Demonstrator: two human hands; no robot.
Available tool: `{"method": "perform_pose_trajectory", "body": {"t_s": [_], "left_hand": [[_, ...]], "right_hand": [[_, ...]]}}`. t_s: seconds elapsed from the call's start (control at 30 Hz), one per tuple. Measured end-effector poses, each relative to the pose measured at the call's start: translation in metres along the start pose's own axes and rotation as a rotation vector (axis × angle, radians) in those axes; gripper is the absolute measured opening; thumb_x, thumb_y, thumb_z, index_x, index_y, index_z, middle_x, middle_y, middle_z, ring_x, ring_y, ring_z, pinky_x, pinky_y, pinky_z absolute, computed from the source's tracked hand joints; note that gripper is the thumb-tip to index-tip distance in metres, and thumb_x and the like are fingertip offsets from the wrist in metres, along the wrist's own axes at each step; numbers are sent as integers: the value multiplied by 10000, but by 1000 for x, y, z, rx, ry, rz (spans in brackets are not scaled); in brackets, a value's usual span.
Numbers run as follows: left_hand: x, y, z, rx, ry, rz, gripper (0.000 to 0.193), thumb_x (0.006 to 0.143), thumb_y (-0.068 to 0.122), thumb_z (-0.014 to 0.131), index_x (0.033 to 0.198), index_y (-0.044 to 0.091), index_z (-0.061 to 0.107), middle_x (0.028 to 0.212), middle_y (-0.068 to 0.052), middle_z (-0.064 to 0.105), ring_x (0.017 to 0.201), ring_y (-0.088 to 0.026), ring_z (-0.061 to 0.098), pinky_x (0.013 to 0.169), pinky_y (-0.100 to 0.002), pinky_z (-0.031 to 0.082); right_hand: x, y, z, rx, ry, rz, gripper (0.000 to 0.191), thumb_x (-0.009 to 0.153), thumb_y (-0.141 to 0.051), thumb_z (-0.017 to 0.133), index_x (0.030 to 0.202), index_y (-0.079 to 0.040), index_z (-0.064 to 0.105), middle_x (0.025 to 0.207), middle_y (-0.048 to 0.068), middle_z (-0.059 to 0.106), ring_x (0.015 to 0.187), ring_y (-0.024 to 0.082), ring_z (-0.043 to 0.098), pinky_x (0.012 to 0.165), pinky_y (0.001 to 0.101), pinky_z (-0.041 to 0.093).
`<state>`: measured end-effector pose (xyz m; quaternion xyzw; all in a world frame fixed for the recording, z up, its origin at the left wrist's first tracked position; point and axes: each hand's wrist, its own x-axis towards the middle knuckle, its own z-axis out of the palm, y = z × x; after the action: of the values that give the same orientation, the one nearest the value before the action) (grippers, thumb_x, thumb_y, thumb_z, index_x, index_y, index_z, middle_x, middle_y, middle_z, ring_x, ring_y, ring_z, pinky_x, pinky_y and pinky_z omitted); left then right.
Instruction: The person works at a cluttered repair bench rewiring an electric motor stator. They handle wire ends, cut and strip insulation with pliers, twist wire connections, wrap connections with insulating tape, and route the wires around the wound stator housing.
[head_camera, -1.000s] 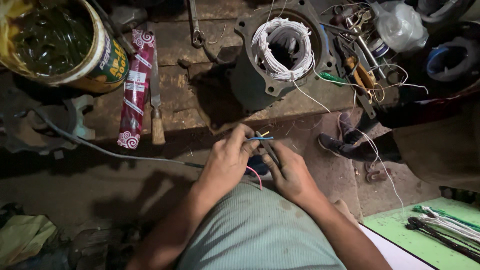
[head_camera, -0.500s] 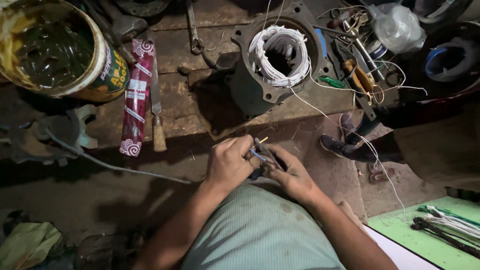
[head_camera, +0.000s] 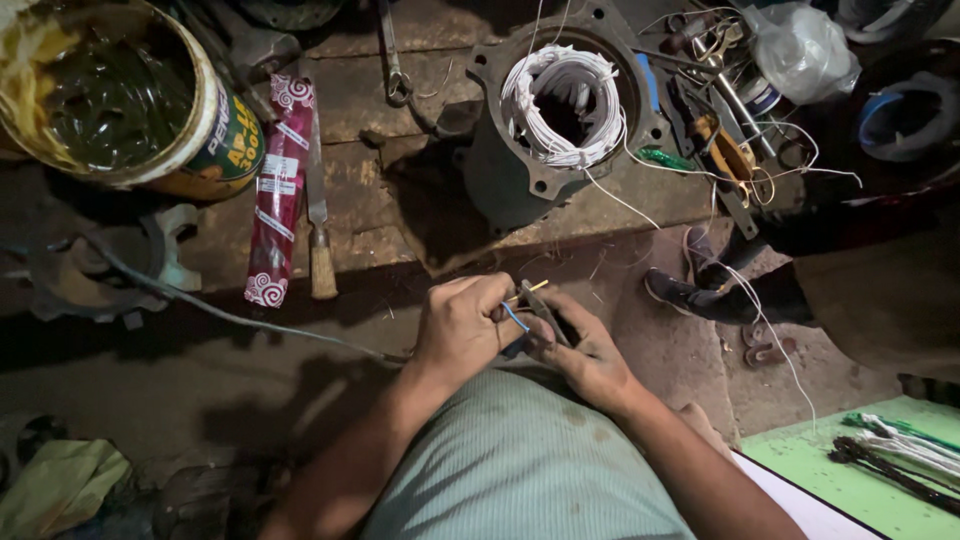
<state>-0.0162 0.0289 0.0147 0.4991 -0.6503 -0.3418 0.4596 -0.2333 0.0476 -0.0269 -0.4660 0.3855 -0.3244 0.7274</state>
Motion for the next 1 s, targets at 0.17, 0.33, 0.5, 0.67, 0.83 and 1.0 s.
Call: {"method": "perform_pose_trajectory", "body": {"t_s": [0.17,0.33,0.5,0.67,0.83,1.0], "left_hand": [[2,-3,10,-72,109,9,432,801,281,897,747,51,536,667,-97,543,610,-247,565,564,-365,443],[5,-7,9,9,284,-196,440,733,216,867,658,23,478,577,-77,428,529,-185,421,495,-347,388],[8,-2,-3,-109,136,-339,398,923,312,777,791,24,537,614,-53,460,570,-141,414,508,-318,405],[11,4,-8,-202,76,-250,254,1028,273,616,982,29,558,777,-48,587,705,-128,575,633,-316,489],[7,1,-12,-304,-34,-229,177,1082,194,507,1074,32,579,903,-104,628,812,-226,663,728,-353,543],[2,1,-24,-122,-132,-64,173,1053,194,572,1148,56,611,1022,-161,689,934,-326,703,782,-388,561]], "right_hand": [[7,-3,19,233,210,10,671,761,6,599,1398,-79,406,1234,37,554,1140,153,576,962,339,529],[12,-16,21,396,295,-304,516,927,46,639,1386,-76,438,1122,44,497,1072,168,513,974,337,449],[9,-29,22,-262,272,-137,344,1001,-176,628,1311,-49,548,1106,28,582,1002,123,539,902,292,452],[5,-38,32,-320,2,3,379,949,-216,713,1258,-36,587,1035,8,633,944,99,575,845,277,493],[6,-42,36,-438,74,99,363,917,-187,758,1232,-35,663,867,17,574,811,101,510,740,280,448],[5,-38,30,-225,232,44,266,965,-169,667,1194,-36,645,971,23,718,886,92,653,799,255,525]]}}
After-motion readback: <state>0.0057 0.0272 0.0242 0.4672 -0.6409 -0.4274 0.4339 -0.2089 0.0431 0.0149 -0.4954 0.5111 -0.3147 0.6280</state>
